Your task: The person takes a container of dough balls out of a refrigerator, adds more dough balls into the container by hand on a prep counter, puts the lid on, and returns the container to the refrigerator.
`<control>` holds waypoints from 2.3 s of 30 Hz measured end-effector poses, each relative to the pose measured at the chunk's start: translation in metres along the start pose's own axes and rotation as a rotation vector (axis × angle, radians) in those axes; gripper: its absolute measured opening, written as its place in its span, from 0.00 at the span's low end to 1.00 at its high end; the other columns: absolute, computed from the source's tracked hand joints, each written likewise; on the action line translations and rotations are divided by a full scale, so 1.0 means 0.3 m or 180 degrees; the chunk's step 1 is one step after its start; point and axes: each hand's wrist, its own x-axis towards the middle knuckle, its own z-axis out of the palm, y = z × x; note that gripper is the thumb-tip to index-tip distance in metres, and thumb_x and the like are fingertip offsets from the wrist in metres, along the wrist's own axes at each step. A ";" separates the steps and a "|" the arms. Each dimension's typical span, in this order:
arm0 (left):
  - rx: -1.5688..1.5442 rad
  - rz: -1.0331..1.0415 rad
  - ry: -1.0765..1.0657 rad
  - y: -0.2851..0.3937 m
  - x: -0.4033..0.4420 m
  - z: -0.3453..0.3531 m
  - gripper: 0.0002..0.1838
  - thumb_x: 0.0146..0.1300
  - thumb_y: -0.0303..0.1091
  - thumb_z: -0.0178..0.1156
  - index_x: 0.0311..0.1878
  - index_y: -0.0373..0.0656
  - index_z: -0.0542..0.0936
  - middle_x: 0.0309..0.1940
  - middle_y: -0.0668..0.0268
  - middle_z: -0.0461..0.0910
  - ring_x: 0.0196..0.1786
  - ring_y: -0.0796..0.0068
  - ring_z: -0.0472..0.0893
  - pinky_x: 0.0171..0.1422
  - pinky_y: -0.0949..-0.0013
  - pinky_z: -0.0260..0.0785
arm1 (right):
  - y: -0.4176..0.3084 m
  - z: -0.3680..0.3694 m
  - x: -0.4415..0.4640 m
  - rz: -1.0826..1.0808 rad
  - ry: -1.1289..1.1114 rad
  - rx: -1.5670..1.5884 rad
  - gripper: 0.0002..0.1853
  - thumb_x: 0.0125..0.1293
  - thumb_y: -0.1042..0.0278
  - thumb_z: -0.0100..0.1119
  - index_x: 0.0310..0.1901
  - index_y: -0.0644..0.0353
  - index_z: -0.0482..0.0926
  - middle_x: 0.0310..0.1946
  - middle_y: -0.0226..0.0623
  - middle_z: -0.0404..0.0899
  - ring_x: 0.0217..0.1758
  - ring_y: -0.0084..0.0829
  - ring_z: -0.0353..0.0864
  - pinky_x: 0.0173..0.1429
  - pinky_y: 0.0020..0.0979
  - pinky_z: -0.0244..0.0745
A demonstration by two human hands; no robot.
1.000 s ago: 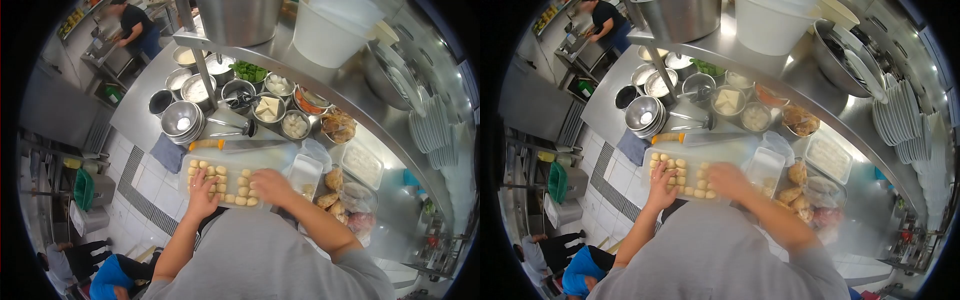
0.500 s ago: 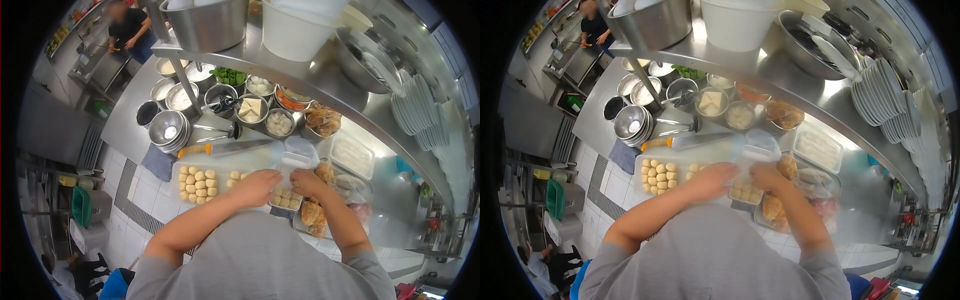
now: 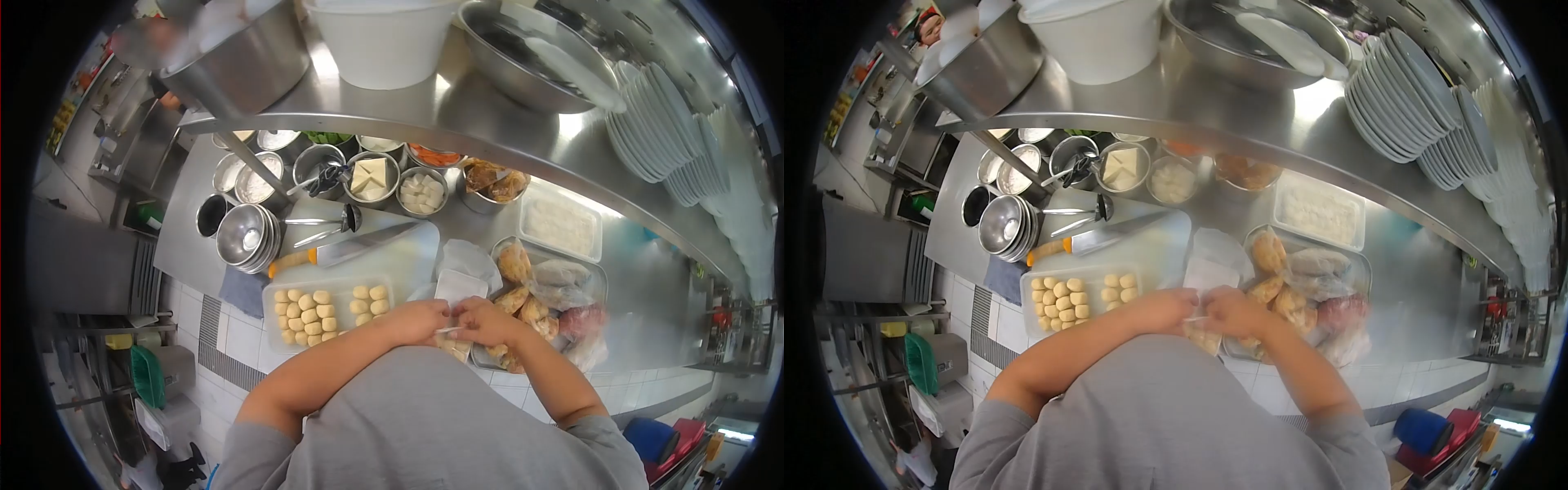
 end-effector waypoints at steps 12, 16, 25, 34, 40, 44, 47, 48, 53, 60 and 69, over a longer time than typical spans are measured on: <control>-0.0063 0.0625 0.0009 0.005 -0.018 -0.021 0.13 0.60 0.36 0.77 0.38 0.37 0.86 0.66 0.54 0.80 0.82 0.52 0.70 0.83 0.49 0.68 | 0.080 0.017 0.019 0.0025 0.0201 -0.0140 0.14 0.67 0.61 0.67 0.29 0.63 0.87 0.47 0.45 0.88 0.58 0.49 0.81 0.63 0.45 0.77; 0.0659 0.0268 -0.0210 0.029 -0.003 -0.064 0.13 0.64 0.41 0.74 0.43 0.41 0.88 0.62 0.55 0.84 0.75 0.52 0.77 0.81 0.47 0.66 | -0.001 -0.021 0.066 0.0315 0.0089 -0.0851 0.12 0.61 0.62 0.70 0.40 0.61 0.88 0.42 0.45 0.89 0.52 0.53 0.85 0.56 0.49 0.80; 0.1058 -0.0522 -0.0846 0.056 0.066 -0.018 0.12 0.60 0.38 0.72 0.45 0.45 0.90 0.46 0.59 0.90 0.52 0.59 0.88 0.72 0.51 0.66 | -0.005 0.037 0.130 0.0818 0.0733 -0.0356 0.21 0.59 0.62 0.72 0.53 0.60 0.86 0.46 0.48 0.89 0.52 0.53 0.88 0.57 0.46 0.83; 0.1057 -0.0357 -0.0823 0.032 0.069 0.030 0.17 0.69 0.33 0.63 0.58 0.39 0.87 0.49 0.51 0.89 0.50 0.49 0.89 0.60 0.47 0.79 | 0.036 0.029 0.097 0.1212 0.1081 0.0408 0.18 0.67 0.60 0.73 0.53 0.62 0.85 0.41 0.41 0.88 0.44 0.34 0.86 0.52 0.36 0.81; 0.0689 -0.0796 -0.0596 0.077 0.053 0.009 0.21 0.69 0.31 0.63 0.64 0.37 0.83 0.46 0.50 0.86 0.48 0.44 0.88 0.49 0.47 0.82 | 0.048 0.050 0.092 0.1168 0.1278 0.0445 0.17 0.68 0.62 0.72 0.54 0.62 0.85 0.39 0.39 0.88 0.42 0.33 0.86 0.51 0.36 0.81; 0.0495 -0.0539 -0.0316 0.030 0.039 0.048 0.22 0.67 0.31 0.65 0.63 0.37 0.83 0.44 0.48 0.85 0.49 0.43 0.88 0.51 0.46 0.82 | 0.065 0.047 0.088 0.1306 0.1098 0.0504 0.19 0.70 0.55 0.69 0.55 0.60 0.86 0.47 0.47 0.88 0.51 0.48 0.87 0.56 0.44 0.81; 0.0364 -0.0691 -0.0604 0.067 0.046 -0.009 0.17 0.65 0.32 0.66 0.56 0.37 0.87 0.47 0.47 0.85 0.51 0.43 0.87 0.54 0.47 0.81 | 0.066 0.058 0.089 0.1327 0.1163 0.0697 0.19 0.71 0.56 0.69 0.55 0.60 0.86 0.48 0.47 0.88 0.52 0.47 0.88 0.58 0.44 0.81; 0.0313 -0.0877 -0.0972 0.085 0.054 -0.038 0.15 0.64 0.32 0.67 0.51 0.37 0.89 0.50 0.46 0.85 0.52 0.43 0.87 0.56 0.48 0.81 | 0.071 0.063 0.090 0.1344 0.1213 0.0791 0.18 0.71 0.57 0.68 0.55 0.60 0.85 0.48 0.47 0.89 0.52 0.47 0.88 0.58 0.43 0.81; 0.0276 -0.1438 -0.1066 0.083 0.100 -0.028 0.12 0.62 0.30 0.68 0.47 0.40 0.91 0.58 0.47 0.84 0.57 0.46 0.87 0.61 0.51 0.81 | 0.089 0.079 0.088 0.1129 0.1468 0.0711 0.16 0.74 0.63 0.70 0.55 0.64 0.84 0.41 0.37 0.87 0.41 0.27 0.85 0.49 0.33 0.82; -0.0368 -0.0934 0.2042 0.025 -0.062 -0.117 0.12 0.64 0.19 0.63 0.48 0.42 0.88 0.58 0.55 0.84 0.56 0.51 0.88 0.59 0.55 0.83 | 0.069 0.092 0.090 0.1172 0.2099 0.1390 0.19 0.75 0.65 0.68 0.62 0.63 0.81 0.50 0.40 0.86 0.46 0.29 0.87 0.52 0.32 0.82; -0.1087 -0.2467 0.1792 -0.055 -0.597 -0.091 0.12 0.68 0.25 0.69 0.53 0.43 0.82 0.50 0.62 0.90 0.45 0.60 0.90 0.49 0.59 0.82 | -0.228 0.131 0.337 0.0054 0.1140 0.1712 0.22 0.72 0.68 0.70 0.66 0.59 0.79 0.57 0.39 0.82 0.54 0.32 0.85 0.58 0.34 0.83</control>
